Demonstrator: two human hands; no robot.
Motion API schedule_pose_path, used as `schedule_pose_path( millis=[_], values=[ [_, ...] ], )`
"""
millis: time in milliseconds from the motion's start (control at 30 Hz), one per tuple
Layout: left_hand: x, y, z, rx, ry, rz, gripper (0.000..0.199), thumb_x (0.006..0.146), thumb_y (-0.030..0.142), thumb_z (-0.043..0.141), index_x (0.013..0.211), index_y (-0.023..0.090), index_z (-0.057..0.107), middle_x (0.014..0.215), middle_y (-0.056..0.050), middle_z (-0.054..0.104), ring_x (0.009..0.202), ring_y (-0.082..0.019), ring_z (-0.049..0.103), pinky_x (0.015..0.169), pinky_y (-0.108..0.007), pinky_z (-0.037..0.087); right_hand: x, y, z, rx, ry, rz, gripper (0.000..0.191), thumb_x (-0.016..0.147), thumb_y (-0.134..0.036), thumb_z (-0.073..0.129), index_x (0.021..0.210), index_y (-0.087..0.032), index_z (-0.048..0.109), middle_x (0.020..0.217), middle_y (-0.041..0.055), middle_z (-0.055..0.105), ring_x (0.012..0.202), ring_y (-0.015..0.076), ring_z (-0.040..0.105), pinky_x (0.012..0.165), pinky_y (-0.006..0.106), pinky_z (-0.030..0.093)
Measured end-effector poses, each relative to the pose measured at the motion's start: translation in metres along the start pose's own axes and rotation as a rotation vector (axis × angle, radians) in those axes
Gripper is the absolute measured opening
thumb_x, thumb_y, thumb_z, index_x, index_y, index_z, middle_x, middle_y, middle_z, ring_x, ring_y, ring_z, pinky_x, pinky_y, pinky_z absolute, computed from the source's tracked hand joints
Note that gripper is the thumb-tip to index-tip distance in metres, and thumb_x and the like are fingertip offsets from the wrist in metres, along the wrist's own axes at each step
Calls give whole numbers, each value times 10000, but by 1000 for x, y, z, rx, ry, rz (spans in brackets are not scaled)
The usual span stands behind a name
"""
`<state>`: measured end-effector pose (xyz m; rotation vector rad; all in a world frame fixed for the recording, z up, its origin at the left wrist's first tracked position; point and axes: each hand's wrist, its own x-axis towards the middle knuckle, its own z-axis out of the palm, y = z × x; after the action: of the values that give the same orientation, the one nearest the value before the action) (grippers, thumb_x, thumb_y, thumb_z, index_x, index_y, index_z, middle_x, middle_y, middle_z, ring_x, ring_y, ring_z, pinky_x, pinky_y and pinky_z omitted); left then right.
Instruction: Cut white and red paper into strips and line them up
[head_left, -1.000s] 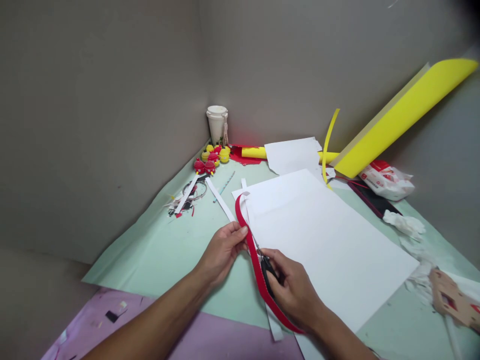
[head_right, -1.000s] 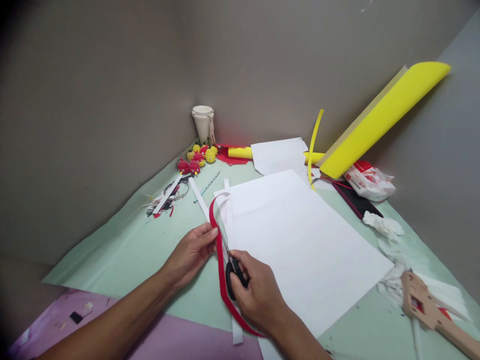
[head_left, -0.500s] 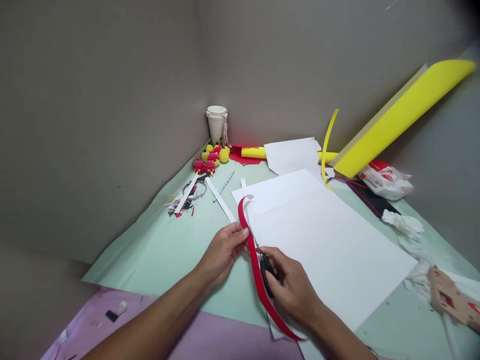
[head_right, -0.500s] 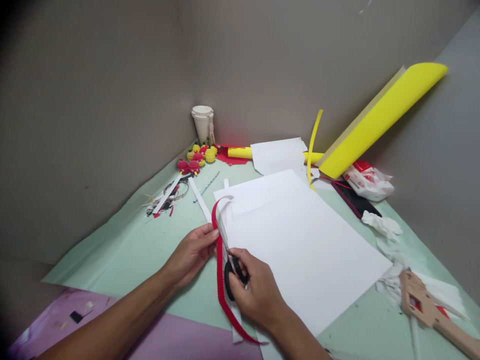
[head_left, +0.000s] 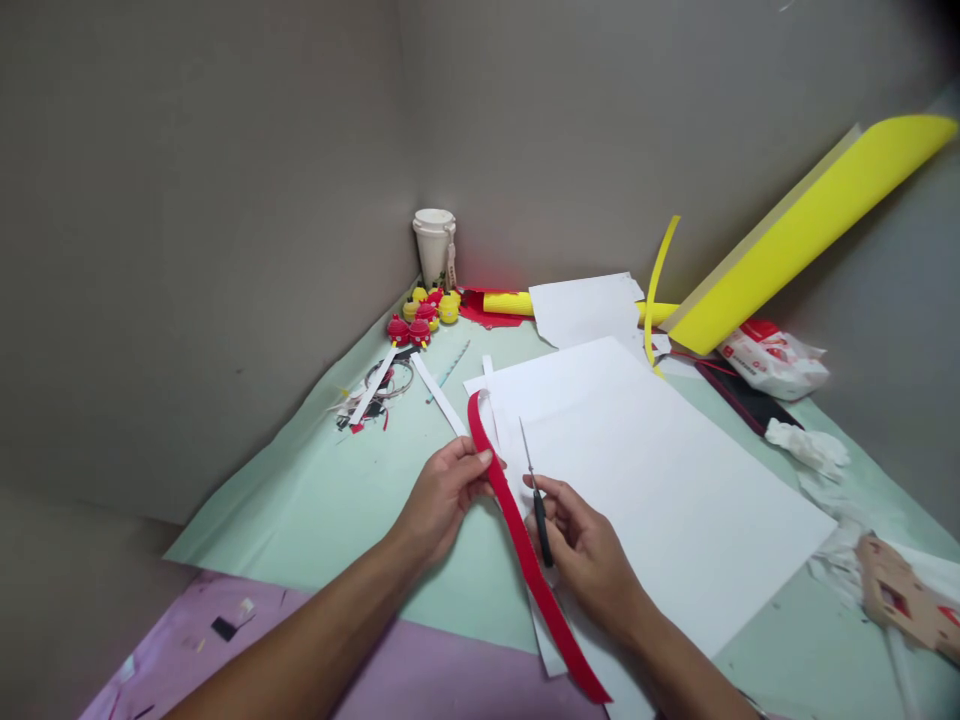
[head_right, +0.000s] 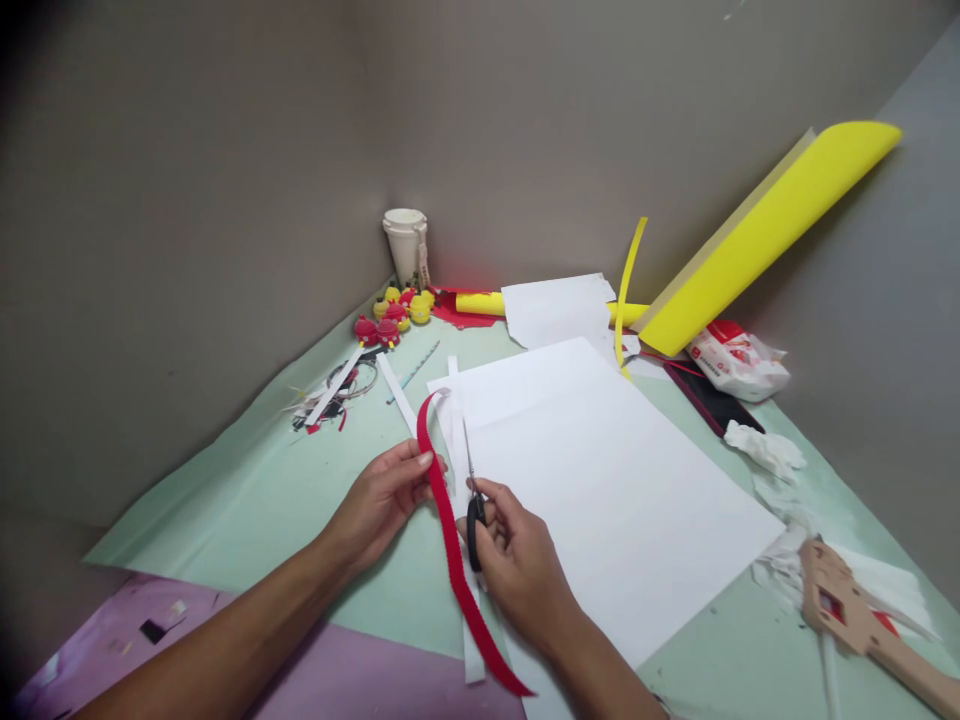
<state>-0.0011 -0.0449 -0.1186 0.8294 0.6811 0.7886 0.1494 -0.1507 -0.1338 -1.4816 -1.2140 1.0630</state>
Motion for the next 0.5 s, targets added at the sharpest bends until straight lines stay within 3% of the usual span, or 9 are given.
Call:
schedule_pose_path(
  millis=[333,500],
  values=[
    [0,6,1,41,-3,44,199,787,152,668,982,134,632,859,-41,665,761,-143,599,789,-275,467,-2,-3,-2,-1,-32,-12,456,880,-209,489,1335,-232,523,894,8,571,750,146,528,697,292,449],
    [-1,2,0,92,-23,80,207,786,145,676,986,155,622,855,-20,650,773,-139,590,782,-268,459,0,-2,1,27,-15,29,537,782,-243,658,1308,-223,552,886,-1,558,739,147,518,673,296,455]
  ],
)
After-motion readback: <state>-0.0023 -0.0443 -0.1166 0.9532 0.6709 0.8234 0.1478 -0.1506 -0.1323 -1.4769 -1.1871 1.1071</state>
